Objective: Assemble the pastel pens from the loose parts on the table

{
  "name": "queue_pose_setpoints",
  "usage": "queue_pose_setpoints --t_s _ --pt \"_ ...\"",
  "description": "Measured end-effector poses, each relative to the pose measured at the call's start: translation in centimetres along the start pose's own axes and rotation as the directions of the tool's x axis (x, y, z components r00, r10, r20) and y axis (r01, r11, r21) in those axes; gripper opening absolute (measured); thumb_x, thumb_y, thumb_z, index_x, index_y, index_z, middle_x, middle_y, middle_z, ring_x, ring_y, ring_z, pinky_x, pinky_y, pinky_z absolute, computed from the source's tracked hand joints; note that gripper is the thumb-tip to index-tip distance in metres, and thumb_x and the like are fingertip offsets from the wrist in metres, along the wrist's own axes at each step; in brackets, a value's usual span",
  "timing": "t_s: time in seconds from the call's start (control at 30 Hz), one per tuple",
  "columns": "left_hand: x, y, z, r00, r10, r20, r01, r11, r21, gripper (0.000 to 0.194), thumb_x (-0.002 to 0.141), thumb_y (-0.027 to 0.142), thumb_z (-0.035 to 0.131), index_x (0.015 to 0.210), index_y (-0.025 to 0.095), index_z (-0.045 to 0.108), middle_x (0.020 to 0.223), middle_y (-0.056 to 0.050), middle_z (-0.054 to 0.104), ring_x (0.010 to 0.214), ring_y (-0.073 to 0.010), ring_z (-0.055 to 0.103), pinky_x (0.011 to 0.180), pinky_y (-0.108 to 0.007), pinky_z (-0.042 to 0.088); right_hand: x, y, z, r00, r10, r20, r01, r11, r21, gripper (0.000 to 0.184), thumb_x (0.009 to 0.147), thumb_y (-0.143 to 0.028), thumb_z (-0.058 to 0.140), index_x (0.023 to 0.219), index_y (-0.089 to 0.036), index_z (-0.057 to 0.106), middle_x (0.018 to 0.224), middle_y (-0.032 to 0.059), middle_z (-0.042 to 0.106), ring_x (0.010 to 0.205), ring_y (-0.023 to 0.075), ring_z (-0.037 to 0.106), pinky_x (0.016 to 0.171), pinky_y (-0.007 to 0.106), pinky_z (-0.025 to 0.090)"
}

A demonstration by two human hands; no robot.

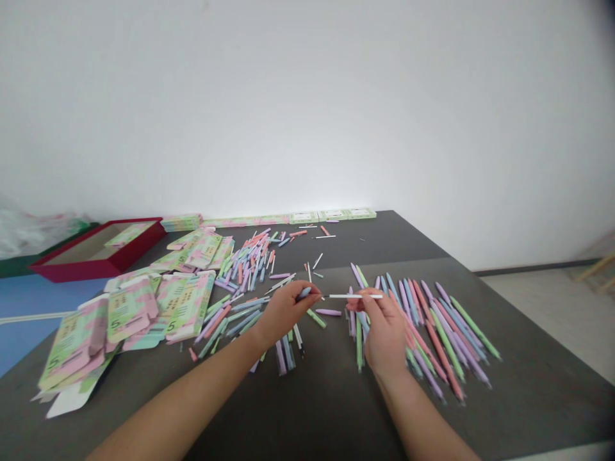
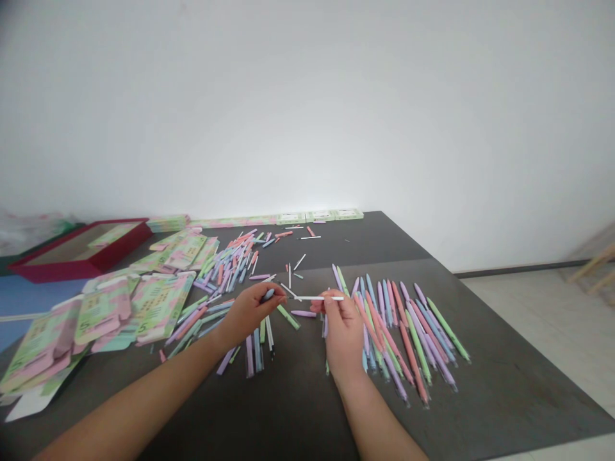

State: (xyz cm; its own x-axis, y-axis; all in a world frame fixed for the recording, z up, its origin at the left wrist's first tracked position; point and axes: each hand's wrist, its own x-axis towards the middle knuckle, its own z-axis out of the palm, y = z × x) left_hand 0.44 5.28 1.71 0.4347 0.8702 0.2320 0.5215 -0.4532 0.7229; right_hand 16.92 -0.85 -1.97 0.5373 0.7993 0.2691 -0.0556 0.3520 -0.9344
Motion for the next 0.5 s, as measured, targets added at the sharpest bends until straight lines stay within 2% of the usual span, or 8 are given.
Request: queue_pose_setpoints --t_s 0.17,0.23,0.3,0.37,0.4,0.5 --pt "-0.1 0.3 0.0 1.000 0.014 -0.018 -0.015 0.997 -0.079 0.020 0.079 0.037 0.054 0.082 0.019 0.064 0.076 0.000 0.063 0.073 -0.0156 0.055 0.070 -0.026 0.040 -0.3 0.3 0.9 0.991 0.127 0.052 -0.134 0.972 0.193 0.018 0.079 -0.033 0.059 0.082 -0.017 0.064 0.075 0.0023 0.067 0.069 0.0164 0.063 0.069 0.032 0.048" --pt "-0.3 0.4 0.3 0.999 -0.013 -0.030 0.008 0.985 -0.171 0.021 0.077 0.036 0.056 0.087 0.019 0.064 0.077 0.000 0.063 0.070 -0.0145 0.053 0.069 -0.026 0.040 -0.3 0.4 1.1 0.975 0.208 0.080 -0.223 0.923 0.312 0.018 0.076 -0.033 0.062 0.083 -0.016 0.063 0.073 0.0027 0.068 0.067 0.0163 0.063 0.068 0.031 0.049" --pt "-0.6 0.3 0.8 0.997 -0.051 -0.050 0.031 0.940 -0.339 0.027 0.076 0.034 0.059 0.099 0.019 0.061 0.086 -0.001 0.063 0.070 -0.0124 0.051 0.067 -0.024 0.041 -0.1 0.5 1.2 0.946 0.303 0.111 -0.322 0.854 0.409 0.018 0.074 -0.031 0.064 0.083 -0.016 0.063 0.072 0.0028 0.068 0.065 0.0157 0.063 0.065 0.030 0.050" --pt "-0.8 0.1 1.2 0.990 -0.118 -0.082 0.047 0.805 -0.591 0.032 0.079 0.034 0.057 0.107 0.019 0.058 0.093 -0.002 0.061 0.067 -0.0091 0.049 0.064 -0.022 0.041 0.0 0.7 1.1 0.908 0.397 0.136 -0.411 0.777 0.476 0.016 0.072 -0.029 0.065 0.082 -0.017 0.063 0.071 0.0021 0.069 0.064 0.0145 0.064 0.063 0.027 0.050" --pt "-0.8 0.0 1.4 0.981 -0.169 -0.090 0.053 0.690 -0.722 0.030 0.082 0.034 0.054 0.106 0.018 0.058 0.092 -0.002 0.060 0.064 -0.0074 0.049 0.062 -0.020 0.042 0.1 0.7 1.1 0.889 0.434 0.144 -0.444 0.742 0.502 0.015 0.072 -0.028 0.066 0.081 -0.017 0.063 0.071 0.0015 0.069 0.064 0.0138 0.064 0.063 0.026 0.050" --pt "-0.6 0.0 1.7 0.923 -0.384 -0.013 0.089 0.248 -0.965 0.020 0.087 0.028 0.046 0.094 0.014 0.059 0.082 -0.002 0.060 0.058 -0.0049 0.051 0.058 -0.017 0.045 0.1 0.9 1.1 0.861 0.483 0.162 -0.484 0.677 0.554 0.012 0.072 -0.026 0.066 0.080 -0.018 0.063 0.071 0.0007 0.069 0.066 0.0125 0.064 0.063 0.024 0.050"
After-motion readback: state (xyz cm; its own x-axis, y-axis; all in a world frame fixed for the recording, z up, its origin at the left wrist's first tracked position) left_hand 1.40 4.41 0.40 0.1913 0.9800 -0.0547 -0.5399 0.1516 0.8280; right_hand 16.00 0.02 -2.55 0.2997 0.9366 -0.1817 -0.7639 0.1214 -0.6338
